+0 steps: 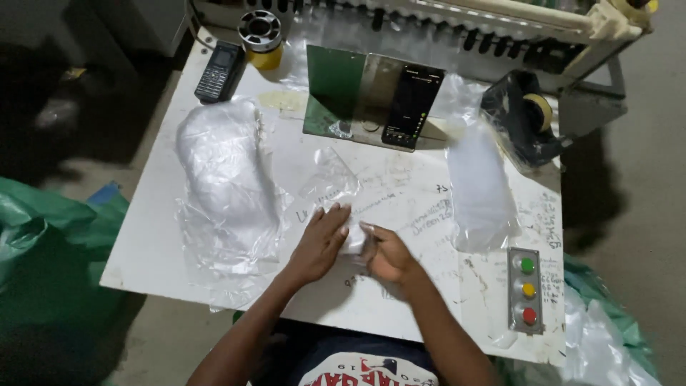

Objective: The person is manually packaging small items into plastic bags at a workstation.

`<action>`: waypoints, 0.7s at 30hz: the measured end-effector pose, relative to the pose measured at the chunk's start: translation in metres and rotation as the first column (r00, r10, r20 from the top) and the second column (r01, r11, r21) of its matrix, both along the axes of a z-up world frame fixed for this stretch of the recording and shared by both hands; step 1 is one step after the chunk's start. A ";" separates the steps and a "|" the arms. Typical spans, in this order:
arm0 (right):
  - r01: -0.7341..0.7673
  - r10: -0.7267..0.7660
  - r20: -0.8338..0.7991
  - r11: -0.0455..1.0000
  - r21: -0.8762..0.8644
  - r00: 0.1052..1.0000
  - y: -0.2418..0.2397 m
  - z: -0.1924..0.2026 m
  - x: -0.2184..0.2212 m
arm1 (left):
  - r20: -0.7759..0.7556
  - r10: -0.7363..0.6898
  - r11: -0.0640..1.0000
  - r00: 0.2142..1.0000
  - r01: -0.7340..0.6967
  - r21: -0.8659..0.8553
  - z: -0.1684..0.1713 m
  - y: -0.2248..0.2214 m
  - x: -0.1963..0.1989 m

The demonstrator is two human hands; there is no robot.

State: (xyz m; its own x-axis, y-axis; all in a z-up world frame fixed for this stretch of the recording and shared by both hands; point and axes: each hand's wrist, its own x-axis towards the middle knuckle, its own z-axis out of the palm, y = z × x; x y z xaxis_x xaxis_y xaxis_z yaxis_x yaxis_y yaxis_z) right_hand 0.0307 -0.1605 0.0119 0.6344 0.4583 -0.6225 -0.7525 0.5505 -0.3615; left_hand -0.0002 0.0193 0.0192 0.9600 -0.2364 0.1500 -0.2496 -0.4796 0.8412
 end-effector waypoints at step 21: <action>0.322 0.635 0.661 0.578 -0.750 0.400 -0.033 -0.073 0.047 | 0.253 0.180 0.801 0.951 -0.291 0.524 -0.067 0.002 0.008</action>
